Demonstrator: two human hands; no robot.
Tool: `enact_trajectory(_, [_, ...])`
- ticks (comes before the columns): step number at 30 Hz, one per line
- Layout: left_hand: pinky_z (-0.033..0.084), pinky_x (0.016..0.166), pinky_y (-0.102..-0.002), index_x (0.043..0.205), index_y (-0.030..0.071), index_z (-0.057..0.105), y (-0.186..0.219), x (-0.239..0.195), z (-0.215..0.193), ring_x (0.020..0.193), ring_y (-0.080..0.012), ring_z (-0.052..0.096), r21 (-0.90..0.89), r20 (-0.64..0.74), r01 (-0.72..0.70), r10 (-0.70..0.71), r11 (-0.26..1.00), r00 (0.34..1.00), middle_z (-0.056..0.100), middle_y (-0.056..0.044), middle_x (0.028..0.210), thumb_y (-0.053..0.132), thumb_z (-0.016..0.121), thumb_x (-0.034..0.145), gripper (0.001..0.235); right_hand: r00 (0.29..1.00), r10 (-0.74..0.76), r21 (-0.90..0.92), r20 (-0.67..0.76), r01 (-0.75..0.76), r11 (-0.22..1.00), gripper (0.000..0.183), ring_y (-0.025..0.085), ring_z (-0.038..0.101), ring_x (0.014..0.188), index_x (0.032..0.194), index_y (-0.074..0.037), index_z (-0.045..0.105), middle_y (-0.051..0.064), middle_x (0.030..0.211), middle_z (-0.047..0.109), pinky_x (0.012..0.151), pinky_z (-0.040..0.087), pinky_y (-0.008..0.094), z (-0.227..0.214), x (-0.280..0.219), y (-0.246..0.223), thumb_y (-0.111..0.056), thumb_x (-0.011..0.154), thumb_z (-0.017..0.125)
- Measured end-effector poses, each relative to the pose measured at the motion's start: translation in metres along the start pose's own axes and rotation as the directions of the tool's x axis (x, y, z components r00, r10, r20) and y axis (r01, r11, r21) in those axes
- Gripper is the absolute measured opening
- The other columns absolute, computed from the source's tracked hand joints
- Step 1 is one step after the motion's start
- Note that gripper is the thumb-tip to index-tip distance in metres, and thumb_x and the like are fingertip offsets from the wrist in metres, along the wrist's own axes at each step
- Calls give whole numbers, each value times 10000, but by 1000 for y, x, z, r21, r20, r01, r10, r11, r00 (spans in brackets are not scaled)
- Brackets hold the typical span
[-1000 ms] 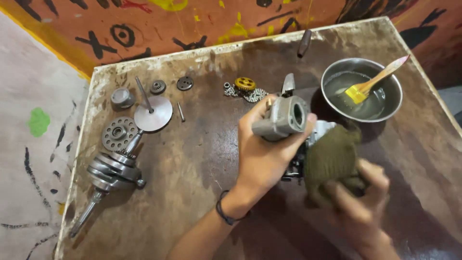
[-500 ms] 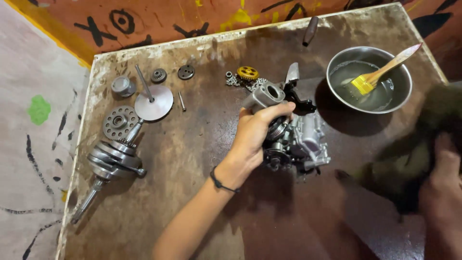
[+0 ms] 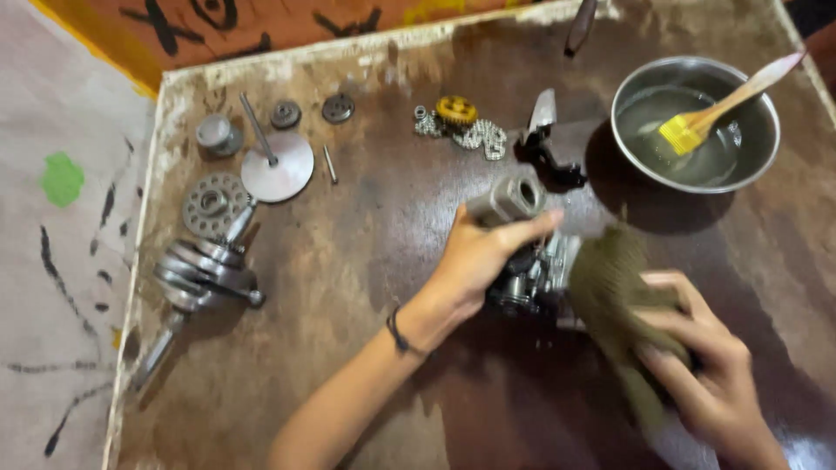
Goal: Cleaning a motorcycle carburetor component with a cloth.
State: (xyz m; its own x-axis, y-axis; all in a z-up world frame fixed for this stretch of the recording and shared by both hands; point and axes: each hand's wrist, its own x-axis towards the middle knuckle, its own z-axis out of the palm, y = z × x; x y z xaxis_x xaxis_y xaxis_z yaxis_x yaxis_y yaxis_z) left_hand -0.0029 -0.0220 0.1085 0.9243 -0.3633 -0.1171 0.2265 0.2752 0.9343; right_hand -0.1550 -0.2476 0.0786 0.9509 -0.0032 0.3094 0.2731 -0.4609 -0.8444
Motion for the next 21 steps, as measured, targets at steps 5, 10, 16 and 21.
enact_trajectory(5, [485,741,-245,858,103,667,-7,-21,-10,780,-42,586,0,137,-13,13,1000,990,653,69,823,168,842,844,187,986,-151,-247,66,163,955,341,298,643,1124,1056,-92,755,216,1261,586,932,528,379,15,6,-5,-109,715,757])
enact_trajectory(10, [476,703,-232,884,95,638,-9,-24,-20,775,-33,547,156,201,-195,162,968,966,623,74,825,162,843,896,216,970,-241,-285,32,240,928,458,328,659,1075,1020,-113,773,145,1082,687,982,539,430,26,11,-1,-60,569,716])
enact_trajectory(16, [506,710,-220,892,94,664,-7,-28,-18,772,-26,597,79,34,-84,82,993,996,664,82,828,155,823,861,173,987,-121,-281,-106,87,956,345,288,701,959,961,-76,737,147,1079,674,830,557,353,58,6,-8,-69,621,792])
enact_trajectory(21, [454,665,-237,863,83,642,-25,-15,-19,732,-39,518,86,26,-158,156,984,987,595,78,796,142,830,883,198,974,-11,-226,-228,-41,973,288,300,697,970,1016,-55,733,119,1075,671,861,550,374,60,39,-26,-21,730,739])
